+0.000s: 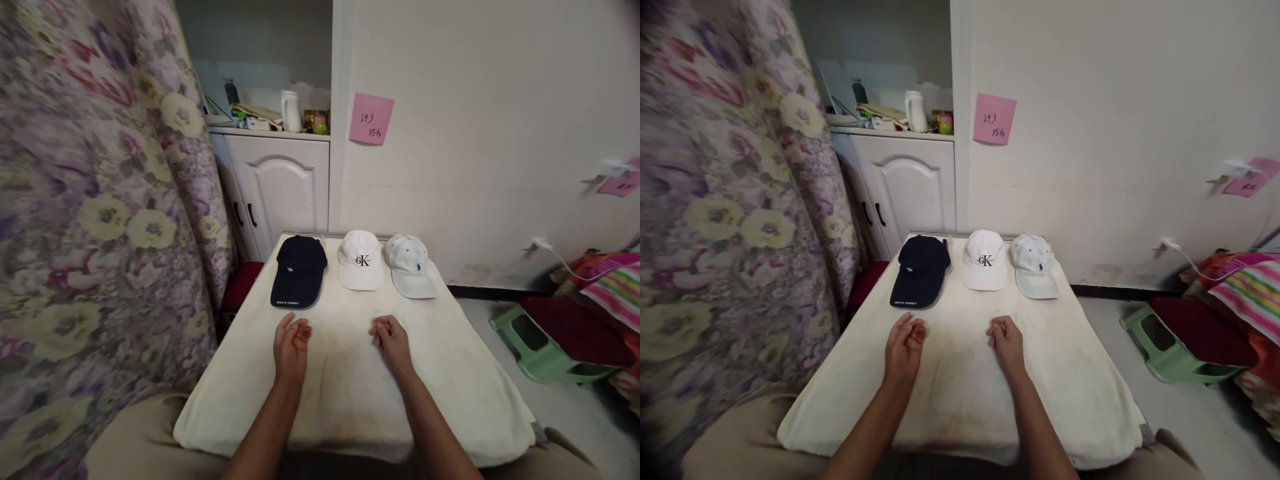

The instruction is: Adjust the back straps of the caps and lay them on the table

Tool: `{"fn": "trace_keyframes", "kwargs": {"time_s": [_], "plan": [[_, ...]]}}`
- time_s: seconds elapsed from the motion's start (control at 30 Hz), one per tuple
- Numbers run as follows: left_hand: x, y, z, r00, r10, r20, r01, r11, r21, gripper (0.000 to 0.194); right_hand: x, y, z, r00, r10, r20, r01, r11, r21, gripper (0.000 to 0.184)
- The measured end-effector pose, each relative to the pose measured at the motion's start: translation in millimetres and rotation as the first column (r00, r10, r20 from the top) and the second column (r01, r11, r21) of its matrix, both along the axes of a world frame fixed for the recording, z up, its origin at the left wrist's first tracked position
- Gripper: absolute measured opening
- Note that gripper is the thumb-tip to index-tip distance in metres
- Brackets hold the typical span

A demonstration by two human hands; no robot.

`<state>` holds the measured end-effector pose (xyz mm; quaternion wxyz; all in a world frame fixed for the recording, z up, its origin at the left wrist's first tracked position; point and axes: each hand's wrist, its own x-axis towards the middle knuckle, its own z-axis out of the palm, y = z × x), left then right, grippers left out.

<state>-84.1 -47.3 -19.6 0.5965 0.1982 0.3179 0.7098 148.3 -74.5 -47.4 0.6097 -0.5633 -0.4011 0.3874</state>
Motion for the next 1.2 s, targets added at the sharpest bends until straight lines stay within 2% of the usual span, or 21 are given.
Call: {"fn": "trace_keyframes", "kwargs": {"time_s": [0.13, 0.57, 0.77, 0.87, 1.0, 1.2], "plan": [[1, 1, 1.0, 0.999, 0.032, -0.028, -0.032, 0.999, 0.021, 0.049, 0, 0, 0.4, 1.000, 0.002, -0.025, -0.002, 1.000, 0.003, 0.024], [-1, 6, 0.6, 0.999, -0.041, 0.022, 0.041, 0.999, 0.002, 0.046, 1, 1, 0.2, 0.998, 0.006, -0.070, -0.006, 1.000, 0.004, 0.023], [-11, 21, 2.3, 0.999, -0.001, 0.047, 0.001, 1.000, -0.002, 0.027, 1, 4, -1.6, 0.996, 0.009, -0.092, -0.008, 1.000, 0.011, 0.025], [-19, 33, 10.2, 0.998, 0.047, 0.031, -0.047, 0.999, -0.002, 0.017, 1, 5, -0.3, 0.994, 0.015, -0.108, -0.013, 1.000, 0.018, 0.025], [-28, 53, 28.8, 0.997, 0.071, 0.044, -0.070, 0.997, -0.015, 0.004, 0, 6, 0.5, 0.992, 0.018, -0.128, -0.015, 1.000, 0.024, 0.024], [-34, 93, 60.4, 0.989, -0.061, 0.136, 0.073, 0.994, -0.085, 0.012, 0, 7, -1.5, 0.988, 0.025, -0.155, -0.019, 0.999, 0.034, 0.022]]}}
